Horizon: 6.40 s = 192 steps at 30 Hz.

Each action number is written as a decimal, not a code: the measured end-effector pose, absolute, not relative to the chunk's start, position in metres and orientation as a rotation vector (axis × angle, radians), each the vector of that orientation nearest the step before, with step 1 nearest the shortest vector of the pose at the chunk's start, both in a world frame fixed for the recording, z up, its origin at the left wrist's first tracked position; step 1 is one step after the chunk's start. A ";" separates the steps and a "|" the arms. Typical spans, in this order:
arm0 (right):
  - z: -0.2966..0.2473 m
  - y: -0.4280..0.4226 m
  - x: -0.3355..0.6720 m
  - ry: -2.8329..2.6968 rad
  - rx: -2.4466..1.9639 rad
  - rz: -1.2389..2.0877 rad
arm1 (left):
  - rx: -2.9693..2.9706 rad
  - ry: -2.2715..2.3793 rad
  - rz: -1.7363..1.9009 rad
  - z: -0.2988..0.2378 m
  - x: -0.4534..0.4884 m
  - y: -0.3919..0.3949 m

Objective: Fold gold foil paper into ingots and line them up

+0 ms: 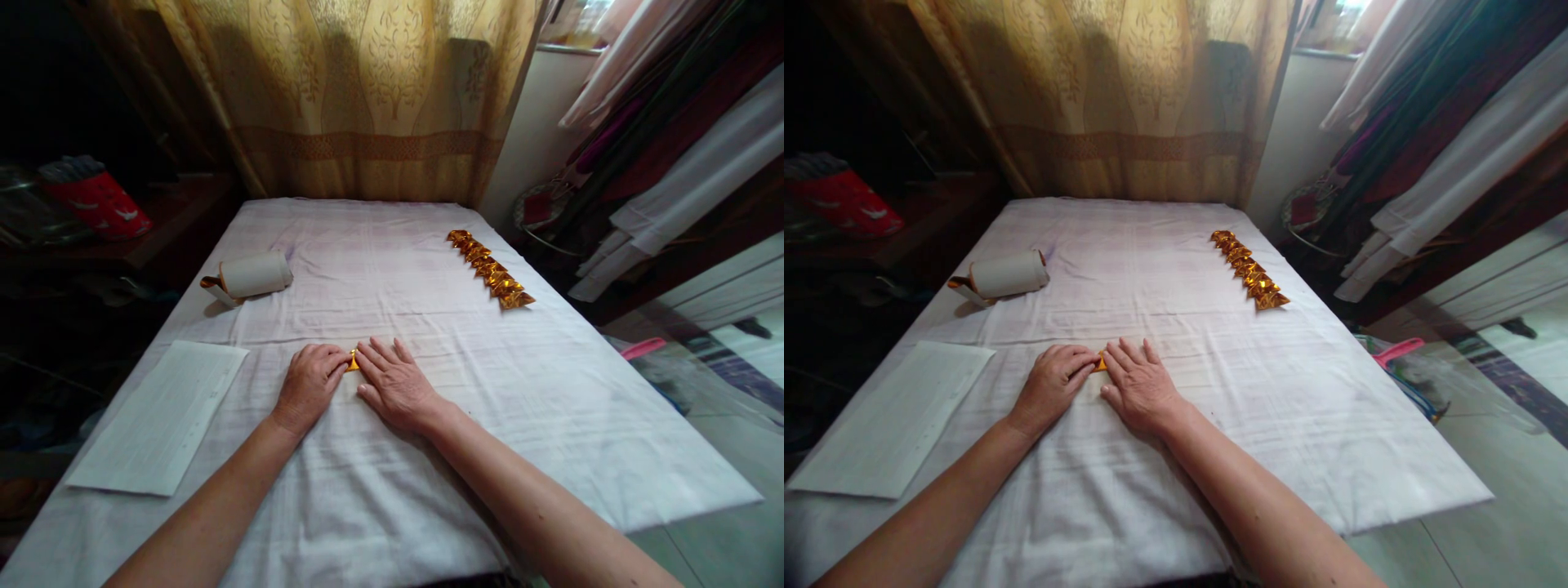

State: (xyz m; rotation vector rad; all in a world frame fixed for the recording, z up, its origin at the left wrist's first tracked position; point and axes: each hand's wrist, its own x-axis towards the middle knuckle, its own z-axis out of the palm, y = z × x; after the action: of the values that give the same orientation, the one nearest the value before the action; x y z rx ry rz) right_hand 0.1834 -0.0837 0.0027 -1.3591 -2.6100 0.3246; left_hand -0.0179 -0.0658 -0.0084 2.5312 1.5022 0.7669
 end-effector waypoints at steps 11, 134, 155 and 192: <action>0.003 -0.086 0.201 -2.526 -1.587 0.322 | 2.544 1.526 0.743 -0.007 -0.017 -0.068; -0.014 0.029 0.205 -1.652 -1.512 0.469 | 1.928 1.872 1.055 -0.003 0.026 0.022; -0.014 0.028 0.202 -1.657 -1.510 0.472 | 2.055 1.842 1.024 -0.007 0.027 0.022; -0.006 0.027 0.201 -1.444 -1.405 0.605 | 1.959 1.809 1.124 -0.004 0.026 0.023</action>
State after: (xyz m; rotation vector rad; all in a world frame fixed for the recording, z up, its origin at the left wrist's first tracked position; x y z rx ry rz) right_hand 0.2008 0.0266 -0.0063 -1.4051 -1.4443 0.6047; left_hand 0.0256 0.0232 -0.0039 1.9586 1.8094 1.1236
